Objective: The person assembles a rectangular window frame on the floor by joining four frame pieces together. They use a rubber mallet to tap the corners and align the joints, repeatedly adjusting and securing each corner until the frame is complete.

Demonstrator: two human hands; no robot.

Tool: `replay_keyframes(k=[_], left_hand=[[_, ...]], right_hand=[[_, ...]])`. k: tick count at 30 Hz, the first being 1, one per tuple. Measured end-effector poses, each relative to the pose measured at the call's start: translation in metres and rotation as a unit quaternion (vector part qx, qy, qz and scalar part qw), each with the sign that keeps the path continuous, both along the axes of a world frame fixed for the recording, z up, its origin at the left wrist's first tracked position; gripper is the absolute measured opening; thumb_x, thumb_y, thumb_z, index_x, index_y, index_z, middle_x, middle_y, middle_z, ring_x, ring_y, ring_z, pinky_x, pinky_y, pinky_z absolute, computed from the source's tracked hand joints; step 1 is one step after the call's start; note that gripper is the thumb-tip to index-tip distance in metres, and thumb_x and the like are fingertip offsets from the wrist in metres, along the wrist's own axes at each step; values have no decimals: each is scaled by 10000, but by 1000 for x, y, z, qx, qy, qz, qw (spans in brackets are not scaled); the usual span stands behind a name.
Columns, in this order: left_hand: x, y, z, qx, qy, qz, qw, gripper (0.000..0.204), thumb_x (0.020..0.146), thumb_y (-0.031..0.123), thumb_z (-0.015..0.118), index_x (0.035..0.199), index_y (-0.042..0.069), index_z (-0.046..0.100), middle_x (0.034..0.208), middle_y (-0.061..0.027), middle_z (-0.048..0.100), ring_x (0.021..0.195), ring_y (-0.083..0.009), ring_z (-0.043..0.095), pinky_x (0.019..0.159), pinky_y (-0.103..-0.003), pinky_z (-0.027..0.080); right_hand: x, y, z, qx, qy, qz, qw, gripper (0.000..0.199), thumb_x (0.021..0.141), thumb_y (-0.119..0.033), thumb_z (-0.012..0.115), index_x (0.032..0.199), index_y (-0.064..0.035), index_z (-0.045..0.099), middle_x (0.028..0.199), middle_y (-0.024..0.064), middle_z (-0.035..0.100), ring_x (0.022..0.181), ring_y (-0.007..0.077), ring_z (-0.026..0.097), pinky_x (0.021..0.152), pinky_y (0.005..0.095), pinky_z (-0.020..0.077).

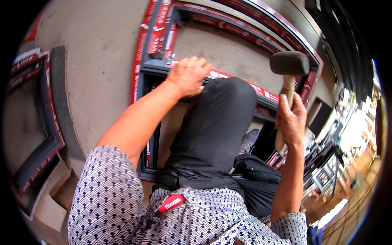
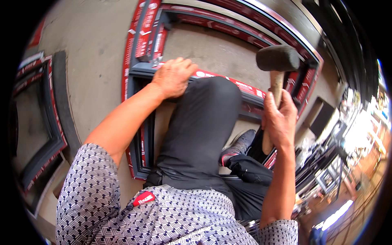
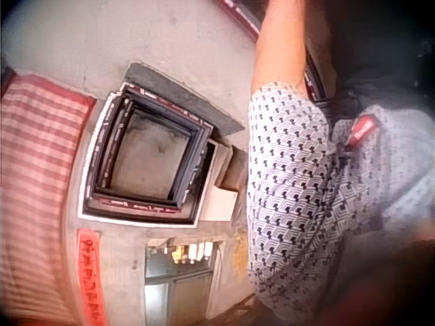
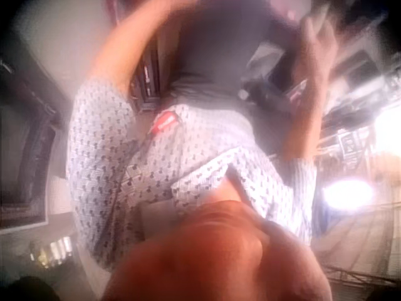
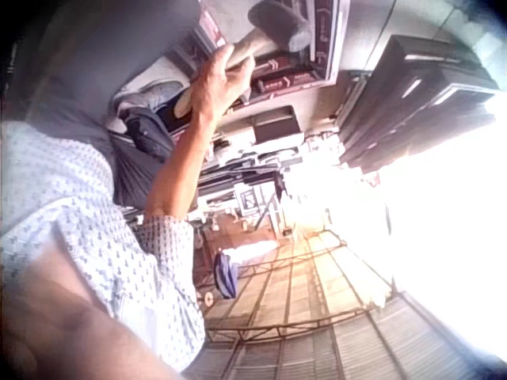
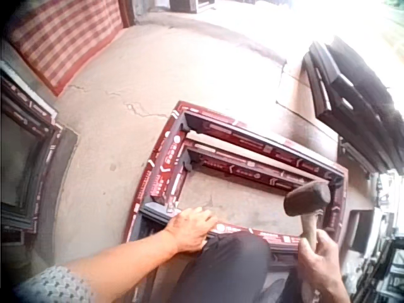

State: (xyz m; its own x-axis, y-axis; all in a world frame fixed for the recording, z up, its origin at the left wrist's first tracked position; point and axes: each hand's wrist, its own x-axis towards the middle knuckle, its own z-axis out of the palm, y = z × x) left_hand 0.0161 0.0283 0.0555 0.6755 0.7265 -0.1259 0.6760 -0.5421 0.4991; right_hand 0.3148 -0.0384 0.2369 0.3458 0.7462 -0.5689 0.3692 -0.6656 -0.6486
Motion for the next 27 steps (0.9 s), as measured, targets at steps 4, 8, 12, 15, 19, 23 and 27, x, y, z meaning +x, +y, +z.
replay_keyframes(k=[4, 8, 12, 15, 19, 23, 27], left_hand=[[-2, 8, 6, -28, 42, -42, 998, 420, 832, 10, 652, 1246, 80, 626, 1148, -123, 659, 1147, -345, 651, 980, -470, 537], [-1, 16, 22, -137, 0, -45, 989, 480, 910, 102, 675, 1382, 25, 638, 1324, -175, 672, 1263, -367, 641, 1097, -448, 506], [1, 46, 10, -440, -135, 101, 882, 461, 1011, 234, 623, 1384, -34, 672, 1357, -130, 693, 1270, -221, 636, 1114, -344, 478], [39, 65, 28, -349, -89, 35, 932, 532, 1074, 384, 609, 1386, -42, 672, 1367, -160, 692, 1283, -232, 639, 1119, -343, 477], [127, 72, 67, -337, 66, -71, 937, 693, 1064, 548, 621, 1430, -39, 660, 1388, -223, 702, 1299, -296, 668, 1138, -377, 482], [209, 47, 96, -198, 268, -224, 916, 831, 999, 703, 624, 1367, -41, 683, 1344, -250, 722, 1268, -387, 690, 1103, -451, 525], [236, 14, 64, -60, 316, -328, 888, 811, 972, 722, 648, 1253, -39, 679, 1179, -244, 767, 1137, -416, 741, 992, -505, 581]], right_hand=[[11, -62, -23, -11, -9, -85, 996, 235, 1090, -245, 695, 1185, -44, 617, 728, -15, 585, 508, 78, 529, 452, 277, 430], [18, -152, -56, -1, -128, -80, 989, 294, 1029, -237, 753, 1207, -25, 651, 754, 122, 719, 649, 167, 702, 621, 379, 569], [1, -201, -68, 19, -138, -93, 986, 327, 990, -254, 786, 1183, -28, 650, 773, 195, 716, 704, 324, 769, 673, 420, 584], [-14, -230, -77, 4, -137, -121, 983, 356, 987, -279, 784, 1201, -38, 633, 840, 234, 738, 793, 408, 781, 720, 466, 597], [-28, -263, -103, -45, -99, -168, 980, 388, 994, -294, 769, 1219, -16, 619, 928, 269, 757, 890, 454, 777, 790, 493, 602], [-38, -281, -133, -91, -97, -187, 973, 419, 1021, -345, 710, 1249, -9, 607, 966, 293, 759, 939, 486, 761, 840, 529, 588], [-43, -291, -154, -131, -105, -146, 975, 424, 1044, -361, 654, 1264, -17, 541, 963, 316, 748, 919, 534, 729, 825, 598, 562]])
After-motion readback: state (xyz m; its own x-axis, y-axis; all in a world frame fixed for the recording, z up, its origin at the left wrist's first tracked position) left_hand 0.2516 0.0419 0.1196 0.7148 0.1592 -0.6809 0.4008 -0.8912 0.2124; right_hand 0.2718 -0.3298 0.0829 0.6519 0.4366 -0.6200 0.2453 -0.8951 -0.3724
